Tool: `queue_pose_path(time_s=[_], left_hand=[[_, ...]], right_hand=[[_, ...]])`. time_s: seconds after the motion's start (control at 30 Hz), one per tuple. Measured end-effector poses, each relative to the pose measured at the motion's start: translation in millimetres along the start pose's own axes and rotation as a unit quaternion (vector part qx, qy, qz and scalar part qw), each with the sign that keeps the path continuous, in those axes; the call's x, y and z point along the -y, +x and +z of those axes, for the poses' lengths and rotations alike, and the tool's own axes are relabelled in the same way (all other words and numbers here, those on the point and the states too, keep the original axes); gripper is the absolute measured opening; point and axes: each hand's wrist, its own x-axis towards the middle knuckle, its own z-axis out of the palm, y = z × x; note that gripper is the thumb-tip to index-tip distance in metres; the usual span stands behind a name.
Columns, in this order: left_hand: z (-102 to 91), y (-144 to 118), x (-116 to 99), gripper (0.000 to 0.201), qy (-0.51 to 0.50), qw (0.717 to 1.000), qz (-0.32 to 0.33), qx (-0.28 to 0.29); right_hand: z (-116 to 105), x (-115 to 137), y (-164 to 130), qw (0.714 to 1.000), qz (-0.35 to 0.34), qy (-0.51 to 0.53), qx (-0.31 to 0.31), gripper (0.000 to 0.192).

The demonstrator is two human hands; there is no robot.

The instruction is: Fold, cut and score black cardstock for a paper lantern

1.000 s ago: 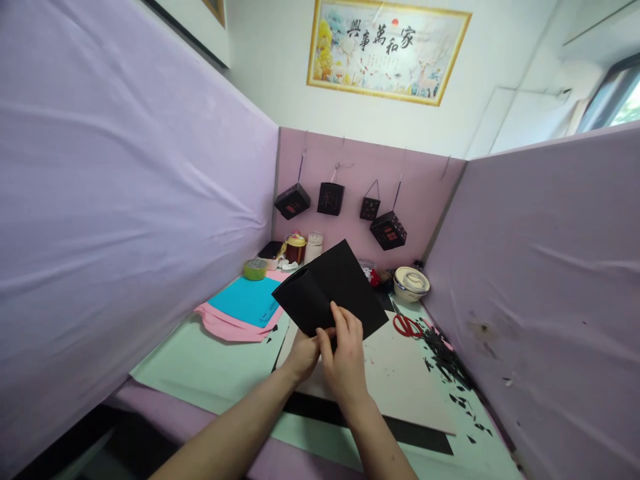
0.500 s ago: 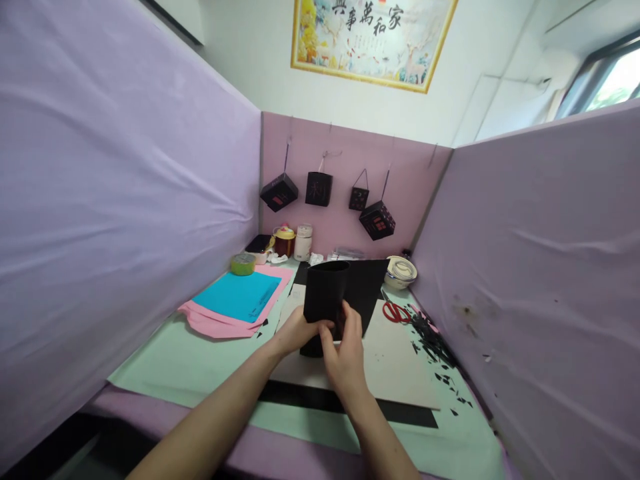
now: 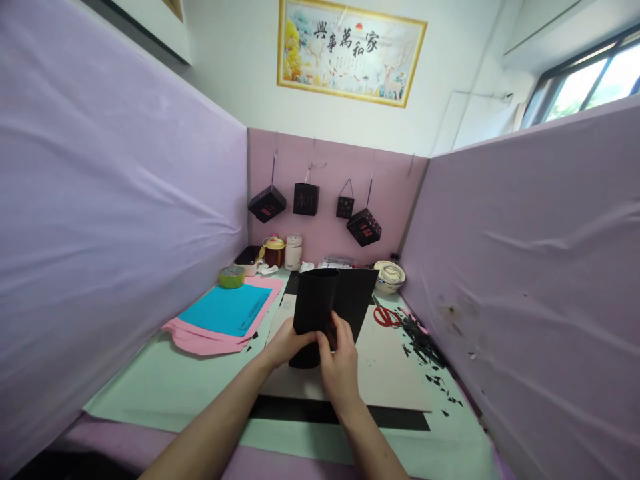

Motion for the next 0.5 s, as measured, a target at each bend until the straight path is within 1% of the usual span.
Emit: queue_pose_path(time_s=[0.13, 0.27, 0.5], left_hand=[[0.1, 5, 1, 0.032, 0.007, 1.0, 0.004, -0.015], [0.8, 6, 7, 0.03, -0.007, 1.0, -0.013, -0.021], [1.1, 6, 7, 0.033, -0.005, 1.0, -0.007, -0.004]], right_hand=[[-1, 6, 5, 1.0, -0.005, -0.005, -0.023, 0.038], [1, 1, 6, 1.0, 0.009, 0.004, -0.01, 0.034], [3, -7, 6, 1.0, 0.021, 0.003, -0.001, 0.035]])
